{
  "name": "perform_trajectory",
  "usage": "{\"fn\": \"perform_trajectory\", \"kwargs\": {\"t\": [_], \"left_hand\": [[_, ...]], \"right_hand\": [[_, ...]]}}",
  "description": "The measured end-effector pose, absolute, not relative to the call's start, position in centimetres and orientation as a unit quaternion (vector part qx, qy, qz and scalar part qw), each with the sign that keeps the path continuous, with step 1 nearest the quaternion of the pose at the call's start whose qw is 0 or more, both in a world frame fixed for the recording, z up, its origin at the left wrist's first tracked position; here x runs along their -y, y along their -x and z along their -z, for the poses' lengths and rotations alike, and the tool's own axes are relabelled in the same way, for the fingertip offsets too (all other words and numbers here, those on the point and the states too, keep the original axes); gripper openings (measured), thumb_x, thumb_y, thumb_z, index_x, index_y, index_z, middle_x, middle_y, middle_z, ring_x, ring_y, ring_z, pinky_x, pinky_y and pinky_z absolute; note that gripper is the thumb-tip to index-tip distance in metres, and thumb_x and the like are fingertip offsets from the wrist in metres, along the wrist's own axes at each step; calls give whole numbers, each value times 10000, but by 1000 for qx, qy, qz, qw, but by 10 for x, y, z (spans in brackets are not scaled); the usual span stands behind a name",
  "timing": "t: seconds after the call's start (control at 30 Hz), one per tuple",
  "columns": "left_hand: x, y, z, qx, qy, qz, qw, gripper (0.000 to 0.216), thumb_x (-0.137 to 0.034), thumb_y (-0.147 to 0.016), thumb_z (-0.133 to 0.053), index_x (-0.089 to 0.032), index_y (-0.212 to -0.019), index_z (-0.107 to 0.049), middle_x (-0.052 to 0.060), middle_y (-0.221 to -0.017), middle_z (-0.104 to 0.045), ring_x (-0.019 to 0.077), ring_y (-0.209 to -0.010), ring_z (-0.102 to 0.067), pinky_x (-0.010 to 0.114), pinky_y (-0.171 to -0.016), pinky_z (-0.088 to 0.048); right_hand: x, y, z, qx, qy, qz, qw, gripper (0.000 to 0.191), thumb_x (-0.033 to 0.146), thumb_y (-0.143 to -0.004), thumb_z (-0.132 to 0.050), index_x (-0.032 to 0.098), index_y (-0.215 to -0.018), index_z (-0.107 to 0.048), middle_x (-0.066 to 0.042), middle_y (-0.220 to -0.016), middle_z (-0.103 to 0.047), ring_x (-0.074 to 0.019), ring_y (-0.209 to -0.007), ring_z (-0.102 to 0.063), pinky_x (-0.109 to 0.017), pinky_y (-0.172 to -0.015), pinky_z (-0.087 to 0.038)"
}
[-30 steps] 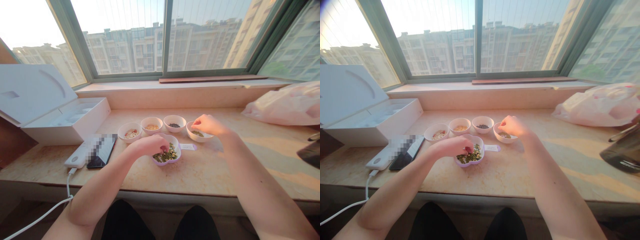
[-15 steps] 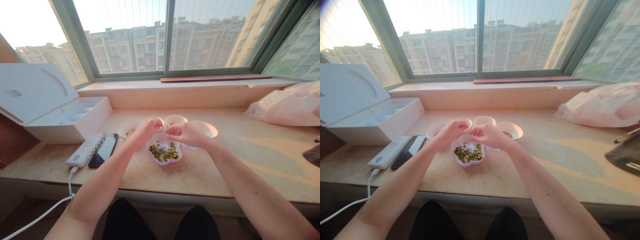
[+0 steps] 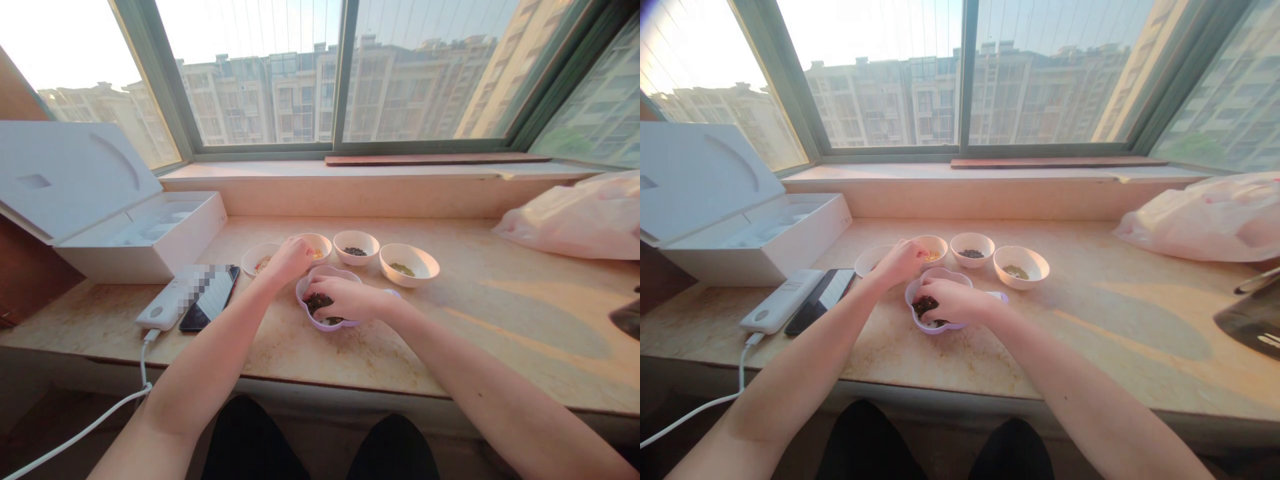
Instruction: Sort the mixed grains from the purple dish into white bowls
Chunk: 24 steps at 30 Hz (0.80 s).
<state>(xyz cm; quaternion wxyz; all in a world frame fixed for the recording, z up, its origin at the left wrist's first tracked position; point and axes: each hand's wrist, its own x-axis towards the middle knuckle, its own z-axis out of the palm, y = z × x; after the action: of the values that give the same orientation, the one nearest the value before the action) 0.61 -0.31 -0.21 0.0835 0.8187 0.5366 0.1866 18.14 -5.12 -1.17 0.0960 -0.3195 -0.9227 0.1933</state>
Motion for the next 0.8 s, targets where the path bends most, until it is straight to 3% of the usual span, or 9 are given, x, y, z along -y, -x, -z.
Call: {"fn": "perform_trajectory", "kwargs": {"t": [0.13,0.37,0.47,0.67,0.8], "left_hand": [[5,-7,1,-549,-815,-172,75,349,-135,-887,-468,-173,-577,-625,60,-644,-591,159,-627,-435,338,-660,-314],[3,-8,3,-554,-816,-154,61,505,-387,-1041,-468,-153,-671,-720,95,-688,-672,191,-683,-583,316,-702,-411],[1,-8,4,-556,-819,-139,39,492,-349,-1064,-429,-131,-788,-773,126,-776,-721,214,-761,-648,312,-743,-446],[-2,-4,6,-499,-864,-64,-36,368,-232,-1028,-464,-119,-997,-812,149,-897,-755,262,-881,-693,345,-813,-481],[-3,-3,7,-480,-874,-64,-48,340,-183,-1006,-477,-118,-947,-806,166,-905,-751,289,-906,-700,373,-838,-488]], "right_hand": [[46,-180,25,915,332,-201,109,138,203,-858,-743,255,-936,-844,-39,-902,-771,-253,-870,-689,-367,-784,-518],[40,-183,32,913,329,-195,141,188,134,-864,-704,237,-908,-855,-49,-944,-798,-255,-934,-713,-376,-875,-544],[40,-188,26,913,307,-207,169,175,96,-851,-708,203,-896,-839,-58,-1010,-791,-231,-989,-716,-352,-940,-536],[40,-195,25,905,315,-222,181,216,94,-870,-676,220,-919,-845,-33,-963,-808,-197,-867,-729,-336,-898,-540],[38,-196,24,913,308,-210,166,210,164,-918,-663,237,-913,-859,-39,-972,-814,-211,-870,-726,-344,-867,-526]]}}
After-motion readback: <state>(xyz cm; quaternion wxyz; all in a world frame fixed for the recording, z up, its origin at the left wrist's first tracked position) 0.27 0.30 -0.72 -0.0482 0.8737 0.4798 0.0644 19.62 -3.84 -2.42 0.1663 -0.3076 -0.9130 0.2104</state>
